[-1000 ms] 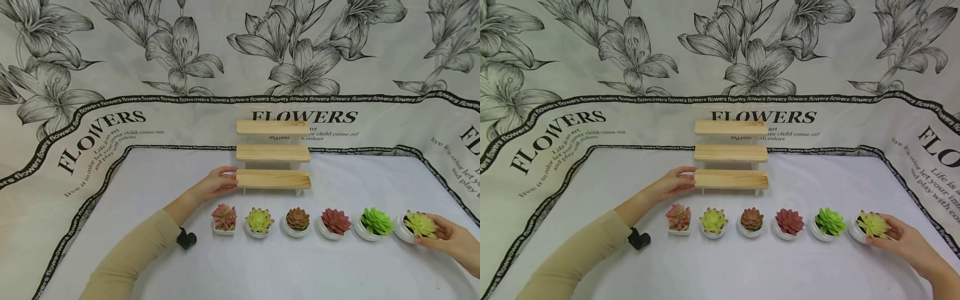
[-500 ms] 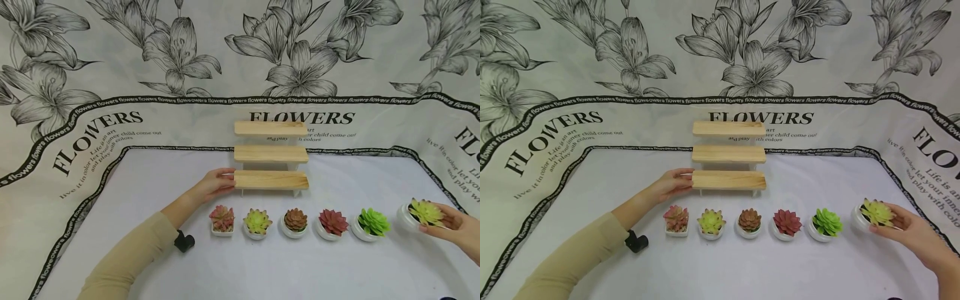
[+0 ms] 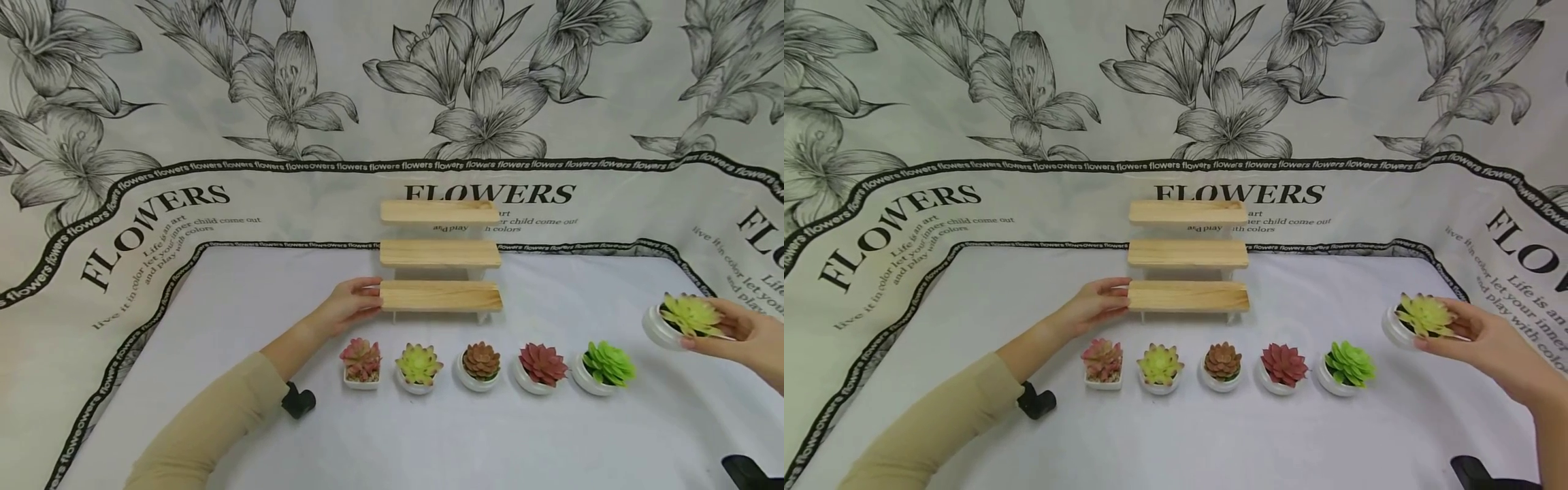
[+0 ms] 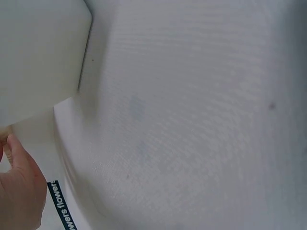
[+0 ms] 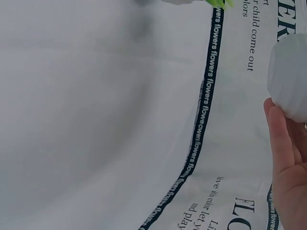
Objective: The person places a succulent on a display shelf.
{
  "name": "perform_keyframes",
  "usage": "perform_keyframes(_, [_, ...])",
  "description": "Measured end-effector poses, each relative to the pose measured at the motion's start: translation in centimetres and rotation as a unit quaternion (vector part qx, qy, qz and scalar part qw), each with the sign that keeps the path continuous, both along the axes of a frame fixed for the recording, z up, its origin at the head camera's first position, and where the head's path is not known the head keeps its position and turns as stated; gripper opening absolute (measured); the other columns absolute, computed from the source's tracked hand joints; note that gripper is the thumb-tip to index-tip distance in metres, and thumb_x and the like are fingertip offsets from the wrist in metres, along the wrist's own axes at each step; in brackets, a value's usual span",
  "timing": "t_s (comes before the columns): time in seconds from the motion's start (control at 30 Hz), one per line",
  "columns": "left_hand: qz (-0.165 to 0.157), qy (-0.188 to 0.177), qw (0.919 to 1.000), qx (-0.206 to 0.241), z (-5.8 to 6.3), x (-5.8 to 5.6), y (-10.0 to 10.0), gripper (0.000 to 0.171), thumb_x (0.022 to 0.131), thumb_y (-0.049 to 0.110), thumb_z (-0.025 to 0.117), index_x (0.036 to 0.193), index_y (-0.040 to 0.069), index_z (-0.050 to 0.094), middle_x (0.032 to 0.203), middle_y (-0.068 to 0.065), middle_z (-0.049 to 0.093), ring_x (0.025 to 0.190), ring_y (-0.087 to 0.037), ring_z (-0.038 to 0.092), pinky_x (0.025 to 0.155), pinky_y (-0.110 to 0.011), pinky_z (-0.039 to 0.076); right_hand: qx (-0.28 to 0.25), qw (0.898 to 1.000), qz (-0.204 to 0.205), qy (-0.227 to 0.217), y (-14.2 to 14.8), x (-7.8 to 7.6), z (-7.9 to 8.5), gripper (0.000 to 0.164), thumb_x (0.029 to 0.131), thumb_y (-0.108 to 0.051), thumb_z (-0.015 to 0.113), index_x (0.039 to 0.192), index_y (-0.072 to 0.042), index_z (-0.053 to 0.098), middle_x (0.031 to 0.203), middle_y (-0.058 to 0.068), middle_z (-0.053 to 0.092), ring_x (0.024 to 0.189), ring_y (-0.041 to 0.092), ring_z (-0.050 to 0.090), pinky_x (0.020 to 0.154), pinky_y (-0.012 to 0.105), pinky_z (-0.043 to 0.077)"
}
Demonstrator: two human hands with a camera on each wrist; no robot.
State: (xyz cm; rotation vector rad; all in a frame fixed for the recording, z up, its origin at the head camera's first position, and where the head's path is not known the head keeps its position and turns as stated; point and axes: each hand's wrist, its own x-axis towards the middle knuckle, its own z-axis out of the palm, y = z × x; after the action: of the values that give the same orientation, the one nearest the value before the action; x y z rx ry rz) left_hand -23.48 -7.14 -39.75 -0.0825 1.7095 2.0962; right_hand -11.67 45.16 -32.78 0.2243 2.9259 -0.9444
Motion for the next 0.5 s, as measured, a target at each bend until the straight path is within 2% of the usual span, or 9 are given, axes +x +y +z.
perform_keyframes(0.03, [-0.001,0.002,1.0000,-0.002,0.0,0.0,-0.1,0.051,0.086,-0.013,0.053,0.135,-0.005,0.042,0.112,-0.016,0.051,0.088,-0.016,0.058,0.090,-0.033,0.050,-0.008,1.000,0.005,0.006,-0.4,-0.1,0.3,0.079,0.091,-0.025,0.062,0.145,0.006,0.014,0.118,0.027,0.038,0.089,0.000,0.039,0.080,0.060,0.038])
perform_keyframes(0.07, [-0.003,0.003,1.0000,-0.005,0.0,0.0,-0.1,0.051,0.086,-0.012,0.054,0.135,-0.004,0.042,0.113,-0.015,0.052,0.088,-0.016,0.058,0.090,-0.032,0.050,-0.016,1.000,0.012,0.013,-0.7,-0.2,0.5,0.077,0.091,-0.023,0.062,0.145,0.005,0.014,0.115,0.020,0.040,0.090,0.000,0.040,0.083,0.054,0.040])
perform_keyframes(0.13, [-0.008,0.006,0.9999,-0.010,0.1,0.1,-0.2,0.051,0.087,-0.012,0.054,0.135,-0.004,0.042,0.114,-0.016,0.051,0.089,-0.016,0.057,0.091,-0.033,0.049,-0.023,0.999,0.021,0.033,-0.9,-0.6,0.5,0.075,0.090,-0.021,0.063,0.146,-0.003,0.017,0.109,0.000,0.041,0.081,-0.014,0.031,0.081,0.036,0.044])
perform_keyframes(0.17, [-0.009,0.007,0.9999,-0.010,0.0,0.1,-0.2,0.050,0.087,-0.011,0.054,0.135,-0.005,0.042,0.115,-0.017,0.051,0.089,-0.016,0.057,0.092,-0.033,0.049,-0.026,0.998,0.025,0.042,-0.9,-0.7,0.6,0.073,0.089,-0.020,0.064,0.146,-0.006,0.019,0.105,-0.010,0.041,0.081,-0.015,0.034,0.077,0.027,0.045])
perform_keyframes(0.23, [-0.008,0.009,0.9998,-0.015,0.0,0.2,-0.1,0.050,0.087,-0.011,0.054,0.135,-0.005,0.043,0.115,-0.017,0.051,0.089,-0.017,0.058,0.091,-0.033,0.049,-0.031,0.998,0.034,0.048,-1.0,-1.0,0.7,0.076,0.089,-0.018,0.064,0.146,0.001,0.017,0.101,-0.022,0.039,0.080,-0.017,0.036,0.068,0.013,0.043])
perform_keyframes(0.3, [-0.007,0.009,0.9998,-0.017,0.1,0.4,0.2,0.049,0.087,-0.011,0.054,0.134,-0.005,0.043,0.114,-0.017,0.051,0.089,-0.016,0.057,0.091,-0.033,0.050,-0.031,0.998,0.041,0.047,-1.2,-1.2,1.0,0.075,0.088,-0.018,0.065,0.144,0.004,0.020,0.096,-0.030,0.038,0.078,-0.017,0.040,0.061,0.009,0.040])
perform_keyframes(0.37, [-0.006,0.007,0.9999,-0.015,0.2,0.4,0.5,0.050,0.086,-0.012,0.054,0.134,-0.005,0.043,0.111,-0.015,0.052,0.086,-0.016,0.058,0.089,-0.032,0.051,-0.026,0.998,0.043,0.040,-1.6,-1.3,1.5,0.078,0.088,-0.017,0.065,0.142,0.011,0.016,0.096,-0.027,0.042,0.077,-0.017,0.041,0.060,0.011,0.041])
perform_keyframes(0.43, [-0.002,0.006,0.9999,-0.016,0.3,0.4,0.7,0.050,0.085,-0.012,0.054,0.133,-0.005,0.044,0.108,-0.014,0.053,0.084,-0.015,0.058,0.088,-0.031,0.052,-0.022,0.999,0.039,0.026,-2.2,-1.4,2.1,0.084,0.089,-0.020,0.064,0.142,0.015,0.009,0.105,-0.008,0.049,0.076,-0.019,0.037,0.068,0.016,0.045])
perform_keyframes(0.5, [0.004,0.006,0.9998,-0.019,0.4,0.3,0.8,0.050,0.085,-0.013,0.054,0.133,-0.005,0.045,0.106,-0.014,0.054,0.082,-0.015,0.058,0.087,-0.031,0.052,-0.027,0.999,0.040,0.022,-2.7,-1.7,2.7,0.085,0.090,-0.021,0.063,0.142,0.014,0.006,0.111,0.003,0.047,0.078,-0.019,0.036,0.069,0.015,0.043])
